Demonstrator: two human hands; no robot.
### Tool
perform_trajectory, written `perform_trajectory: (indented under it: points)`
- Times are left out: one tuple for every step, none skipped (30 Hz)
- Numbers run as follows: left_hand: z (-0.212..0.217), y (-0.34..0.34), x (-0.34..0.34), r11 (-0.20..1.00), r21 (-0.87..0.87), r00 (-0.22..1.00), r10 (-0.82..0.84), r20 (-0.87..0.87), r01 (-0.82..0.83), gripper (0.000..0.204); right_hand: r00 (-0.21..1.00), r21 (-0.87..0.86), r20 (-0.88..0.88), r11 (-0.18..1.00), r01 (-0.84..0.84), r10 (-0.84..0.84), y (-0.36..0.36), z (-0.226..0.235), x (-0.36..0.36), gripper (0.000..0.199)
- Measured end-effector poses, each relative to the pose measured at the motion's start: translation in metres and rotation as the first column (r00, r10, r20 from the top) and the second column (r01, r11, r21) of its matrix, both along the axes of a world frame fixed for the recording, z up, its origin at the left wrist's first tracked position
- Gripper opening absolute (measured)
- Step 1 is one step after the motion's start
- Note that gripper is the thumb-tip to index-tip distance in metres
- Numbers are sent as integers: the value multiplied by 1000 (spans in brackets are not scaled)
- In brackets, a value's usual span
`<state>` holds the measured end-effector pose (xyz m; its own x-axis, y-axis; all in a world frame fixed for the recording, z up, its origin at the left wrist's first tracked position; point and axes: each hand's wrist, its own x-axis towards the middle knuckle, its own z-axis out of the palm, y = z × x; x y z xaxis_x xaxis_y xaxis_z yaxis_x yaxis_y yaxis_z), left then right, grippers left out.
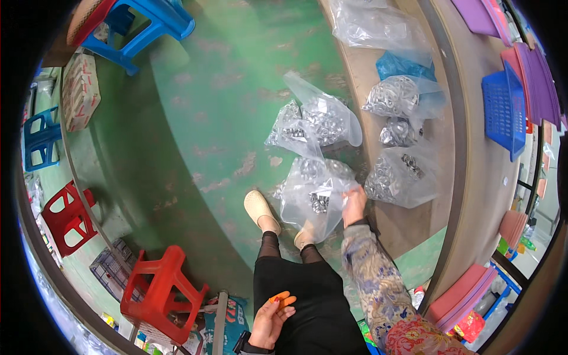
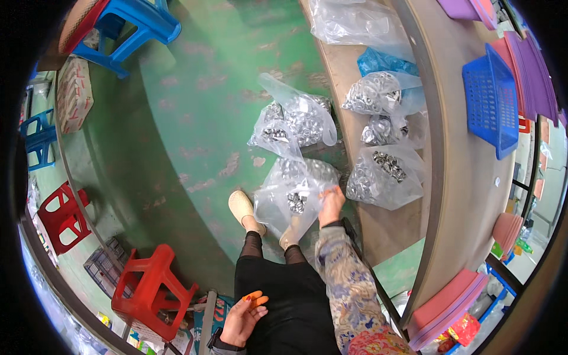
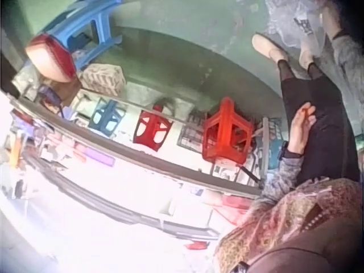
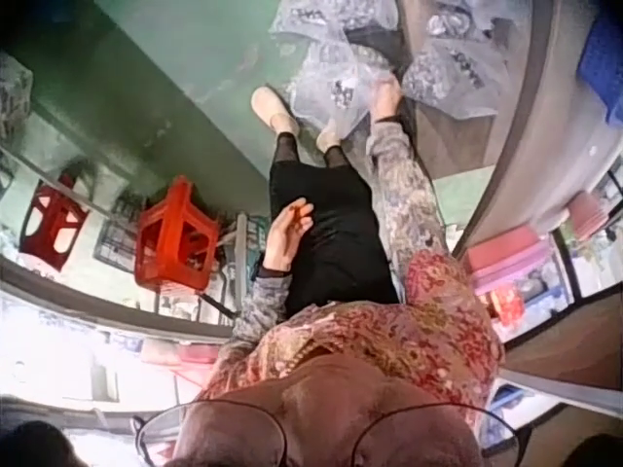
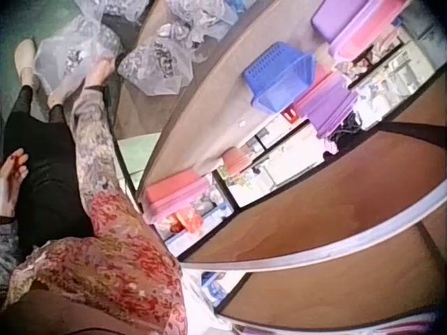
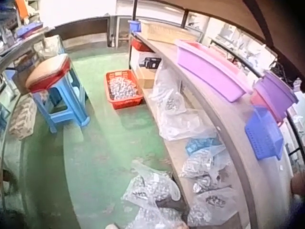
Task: Organize and bag various metal hardware components into plastic bags from shelves and tables.
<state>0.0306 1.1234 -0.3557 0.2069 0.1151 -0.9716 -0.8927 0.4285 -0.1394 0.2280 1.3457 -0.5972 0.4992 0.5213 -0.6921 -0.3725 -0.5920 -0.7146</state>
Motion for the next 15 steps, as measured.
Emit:
perform_trajectory:
  points:
    - [-4,0,-3,1000,-1,1000,15,-6,-15,32,975,16,36,976,-219,219,-8,16,1,20]
    - [-10,0,-5,1000,-1,999,30,-14,-30,32,910,-29,127,919,-394,395,-12,35,-4,16]
    - [-15,-2,-7,1000,-13,997,27,-68,-28,35,870,-110,116,876,-469,480,-18,64,-12,17]
    - [-22,1,-6,999,-5,997,31,-66,-31,35,885,-115,83,887,-447,457,-29,78,-8,17]
    - [-30,5,-3,996,-30,991,84,-106,-87,37,884,-216,45,869,-446,465,-40,87,0,17]
    - [-36,4,-2,987,-69,979,134,-156,-146,38,894,-237,15,870,-432,448,-40,116,-20,18]
    - [-42,5,-1,995,-54,988,76,-133,-84,53,837,-157,-14,826,-542,547,-54,125,-12,19]
    - [-48,6,-1,994,-61,989,77,-127,-86,53,786,-182,1,774,-607,618,-59,144,-22,20]
    - [-53,6,-2,984,-147,994,94,-55,-101,62,764,-150,-70,751,-643,641,-64,163,-31,20]
    - [-56,8,-5,965,-235,993,119,5,-114,72,749,-219,-140,718,-661,648,-67,186,-43,20]
    - [-58,15,-6,949,-286,980,167,106,-131,89,641,-171,-105,621,-765,760,-70,204,-46,18]
    - [-49,40,-8,969,-121,951,235,202,-214,95,495,-125,-15,489,-863,869,-73,219,-48,17]
    - [-56,35,-7,951,-92,872,308,382,-295,91,370,-57,78,375,-925,926,-72,235,-54,16]
    - [-61,29,-7,922,-77,757,357,548,-380,88,267,25,125,266,-964,956,-70,248,-61,14]
    - [-57,30,-2,921,-75,755,358,549,-382,88,193,84,137,182,-980,972,-67,260,-68,13]
